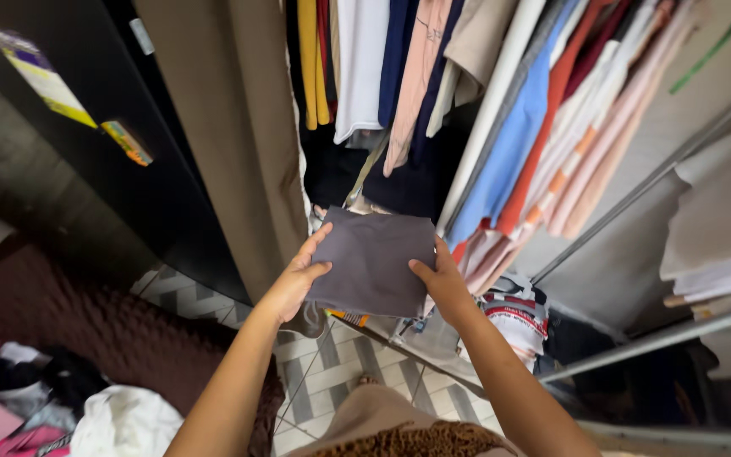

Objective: The person irons a gray garment on an ironing board, smoothing and folding it before placing it in a closet. Then the person irons a yellow garment on the same board, smoothing it out and ironing both sides.

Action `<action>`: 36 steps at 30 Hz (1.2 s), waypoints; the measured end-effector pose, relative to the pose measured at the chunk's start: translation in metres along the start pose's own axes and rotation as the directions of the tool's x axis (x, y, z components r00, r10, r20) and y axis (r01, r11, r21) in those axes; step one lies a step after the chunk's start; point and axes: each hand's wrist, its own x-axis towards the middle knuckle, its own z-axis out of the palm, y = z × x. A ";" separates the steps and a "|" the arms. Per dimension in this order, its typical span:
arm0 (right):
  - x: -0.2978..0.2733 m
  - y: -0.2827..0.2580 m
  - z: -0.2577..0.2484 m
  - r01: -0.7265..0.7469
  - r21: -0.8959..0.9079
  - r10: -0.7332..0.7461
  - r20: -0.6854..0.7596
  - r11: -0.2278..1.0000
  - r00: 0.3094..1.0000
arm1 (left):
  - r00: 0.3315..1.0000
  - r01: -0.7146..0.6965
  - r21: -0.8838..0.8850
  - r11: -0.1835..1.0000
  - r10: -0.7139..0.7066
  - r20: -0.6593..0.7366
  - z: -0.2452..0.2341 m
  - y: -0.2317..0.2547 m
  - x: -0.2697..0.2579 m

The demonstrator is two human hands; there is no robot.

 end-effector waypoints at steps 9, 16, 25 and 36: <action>0.111 -0.010 0.001 0.343 -0.239 -0.345 0.034 0.909 0.938 | 0.993 -0.116 -0.021 0.993 0.116 -0.007 -0.033 0.027 0.111; 0.202 0.033 0.043 0.310 -0.378 -0.341 -0.016 0.872 0.940 | 1.000 0.008 0.236 0.972 -0.005 -0.012 -0.118 -0.005 0.202; 0.316 0.082 0.120 0.103 -0.317 -0.154 -0.138 0.943 0.978 | 0.983 0.177 0.279 0.944 -0.156 -0.096 -0.219 -0.067 0.282; 0.363 0.093 0.125 -0.085 -0.354 -0.026 -0.296 0.931 0.955 | 0.987 0.021 0.448 0.894 0.053 -0.152 -0.224 -0.090 0.353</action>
